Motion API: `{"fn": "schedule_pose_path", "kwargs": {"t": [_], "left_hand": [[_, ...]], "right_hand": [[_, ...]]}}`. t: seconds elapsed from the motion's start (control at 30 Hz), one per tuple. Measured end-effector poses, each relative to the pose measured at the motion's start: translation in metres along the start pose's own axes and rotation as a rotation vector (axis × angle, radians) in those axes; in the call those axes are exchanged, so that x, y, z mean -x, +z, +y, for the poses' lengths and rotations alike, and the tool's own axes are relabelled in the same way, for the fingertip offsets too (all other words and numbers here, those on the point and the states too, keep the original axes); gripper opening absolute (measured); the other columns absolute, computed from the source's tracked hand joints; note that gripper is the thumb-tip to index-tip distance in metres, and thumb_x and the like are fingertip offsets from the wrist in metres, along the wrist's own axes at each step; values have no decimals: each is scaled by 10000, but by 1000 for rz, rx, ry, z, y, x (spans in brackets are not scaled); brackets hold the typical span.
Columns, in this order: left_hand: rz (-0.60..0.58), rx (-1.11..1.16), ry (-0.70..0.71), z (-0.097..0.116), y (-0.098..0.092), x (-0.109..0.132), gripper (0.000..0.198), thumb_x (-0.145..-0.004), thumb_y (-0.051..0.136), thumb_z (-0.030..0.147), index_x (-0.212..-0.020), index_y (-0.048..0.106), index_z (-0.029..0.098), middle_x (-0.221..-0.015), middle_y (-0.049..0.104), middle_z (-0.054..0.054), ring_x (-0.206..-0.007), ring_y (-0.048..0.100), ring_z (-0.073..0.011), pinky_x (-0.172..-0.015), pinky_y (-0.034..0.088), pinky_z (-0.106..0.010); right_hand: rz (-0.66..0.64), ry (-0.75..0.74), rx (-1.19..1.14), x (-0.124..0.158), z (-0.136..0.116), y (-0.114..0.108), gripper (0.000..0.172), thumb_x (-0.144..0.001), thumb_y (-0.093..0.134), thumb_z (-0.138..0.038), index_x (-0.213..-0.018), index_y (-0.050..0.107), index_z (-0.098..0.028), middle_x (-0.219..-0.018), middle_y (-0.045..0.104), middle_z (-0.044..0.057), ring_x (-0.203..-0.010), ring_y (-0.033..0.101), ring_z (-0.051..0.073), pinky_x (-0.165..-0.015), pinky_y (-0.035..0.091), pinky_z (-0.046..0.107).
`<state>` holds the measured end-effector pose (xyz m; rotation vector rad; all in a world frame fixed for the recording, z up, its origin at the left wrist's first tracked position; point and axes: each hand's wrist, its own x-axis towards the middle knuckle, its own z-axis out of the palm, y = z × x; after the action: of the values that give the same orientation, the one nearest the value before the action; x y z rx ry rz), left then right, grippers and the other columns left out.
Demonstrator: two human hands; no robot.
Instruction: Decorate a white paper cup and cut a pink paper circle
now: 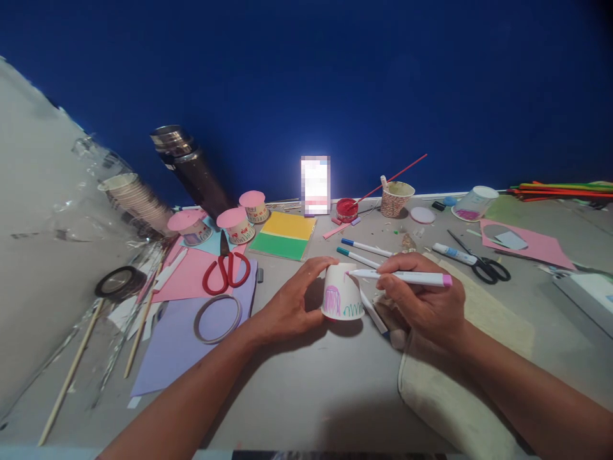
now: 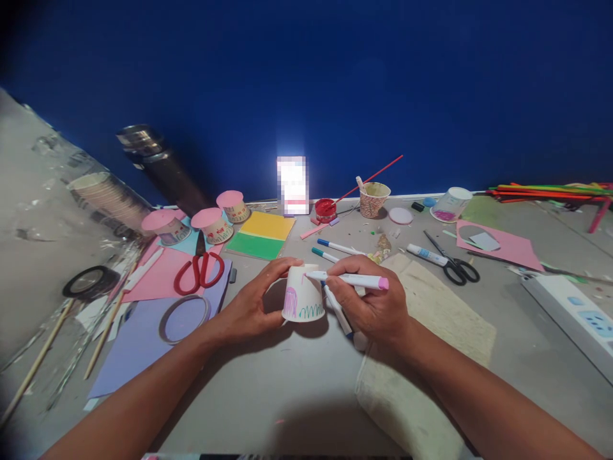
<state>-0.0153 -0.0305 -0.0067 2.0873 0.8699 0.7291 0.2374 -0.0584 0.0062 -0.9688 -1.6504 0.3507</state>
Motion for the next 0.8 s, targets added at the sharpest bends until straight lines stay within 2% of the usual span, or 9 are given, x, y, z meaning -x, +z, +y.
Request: {"fn": "schedule_pose_path", "kwargs": {"t": [0.4,0.8], "left_hand": [[24,148,-76,-2,0,1,811,-780,751,166,-1546,510,274,-1606,558,-125,-1471,567,-331,-1269,423,-558],[-7,207,-99,-8,-1,2,814,-802,781,161,-1555,502,290,-1643,533,-113,-1529,518,-304,-1305,381,-524]], "right_hand": [[17,52,37,-2,0,-3,112,-931,717,-278,-847,771,-226,-734,783,19,-557,697,168,-553,572,288],[26,30,27,-4,1,-6,81,-928,713,-230,-866,765,-224,-762,795,13,-554,700,159,-553,570,274]]}}
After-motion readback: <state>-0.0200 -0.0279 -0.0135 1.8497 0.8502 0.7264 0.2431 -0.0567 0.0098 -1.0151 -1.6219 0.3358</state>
